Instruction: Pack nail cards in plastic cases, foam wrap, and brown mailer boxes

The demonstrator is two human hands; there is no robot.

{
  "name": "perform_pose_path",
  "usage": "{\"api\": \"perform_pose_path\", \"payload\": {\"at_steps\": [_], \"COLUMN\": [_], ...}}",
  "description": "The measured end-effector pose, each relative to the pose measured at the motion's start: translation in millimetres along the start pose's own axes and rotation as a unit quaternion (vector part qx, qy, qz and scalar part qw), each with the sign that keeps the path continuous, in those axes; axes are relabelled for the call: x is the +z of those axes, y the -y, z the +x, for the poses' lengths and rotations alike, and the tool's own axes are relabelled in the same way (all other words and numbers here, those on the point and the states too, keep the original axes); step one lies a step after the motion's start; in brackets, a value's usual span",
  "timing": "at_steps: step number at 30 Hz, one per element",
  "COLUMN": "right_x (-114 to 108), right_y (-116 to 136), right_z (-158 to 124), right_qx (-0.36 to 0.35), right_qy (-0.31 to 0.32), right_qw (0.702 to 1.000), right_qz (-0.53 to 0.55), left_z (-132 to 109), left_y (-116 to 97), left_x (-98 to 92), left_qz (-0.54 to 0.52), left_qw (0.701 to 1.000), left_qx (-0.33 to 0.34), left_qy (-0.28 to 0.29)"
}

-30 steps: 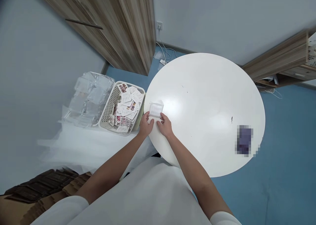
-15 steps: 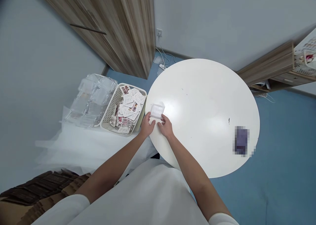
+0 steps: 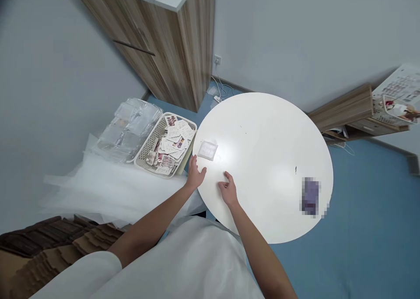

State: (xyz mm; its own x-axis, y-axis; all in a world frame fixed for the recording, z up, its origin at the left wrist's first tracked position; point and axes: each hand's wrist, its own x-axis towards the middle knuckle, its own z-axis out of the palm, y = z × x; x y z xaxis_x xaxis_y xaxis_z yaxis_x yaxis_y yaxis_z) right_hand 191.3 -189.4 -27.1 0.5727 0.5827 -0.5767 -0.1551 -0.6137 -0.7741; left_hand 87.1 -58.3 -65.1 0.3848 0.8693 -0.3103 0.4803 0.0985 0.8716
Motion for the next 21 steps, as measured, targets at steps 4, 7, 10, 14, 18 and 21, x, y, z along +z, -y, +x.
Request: {"api": "perform_pose_path", "payload": {"at_steps": [4, 7, 10, 14, 18, 21], "right_x": [-15.9, -26.7, -37.6, -53.3, -61.6, -54.7], "right_y": [-19.5, -27.9, -29.6, -30.2, -36.3, -38.7], "right_z": [-13.6, -20.3, -27.2, -35.4, -38.0, -38.6], "right_qx": [-0.002, -0.01, -0.028, -0.057, -0.077, -0.086], "right_qy": [-0.02, -0.007, 0.038, 0.13, 0.183, 0.216], "right_qw": [1.0, 1.0, 0.998, 0.988, 0.979, 0.973], "right_qz": [0.009, 0.028, 0.043, 0.059, 0.044, 0.017], "left_z": [-15.3, -31.8, -55.8, -98.2, -145.2, -176.4], "left_y": [3.5, 2.7, -3.1, -13.3, -19.0, -19.7], "left_x": [6.6, 11.5, 15.0, 15.0, 8.0, -2.6], "left_qz": [0.015, 0.019, 0.015, 0.013, 0.004, 0.002], "left_qw": [1.0, 1.0, 1.0, 0.999, 0.998, 0.999], "left_qx": [0.01, 0.007, 0.003, -0.009, -0.029, -0.046], "left_qy": [-0.005, -0.018, -0.012, 0.048, 0.05, 0.014]}}
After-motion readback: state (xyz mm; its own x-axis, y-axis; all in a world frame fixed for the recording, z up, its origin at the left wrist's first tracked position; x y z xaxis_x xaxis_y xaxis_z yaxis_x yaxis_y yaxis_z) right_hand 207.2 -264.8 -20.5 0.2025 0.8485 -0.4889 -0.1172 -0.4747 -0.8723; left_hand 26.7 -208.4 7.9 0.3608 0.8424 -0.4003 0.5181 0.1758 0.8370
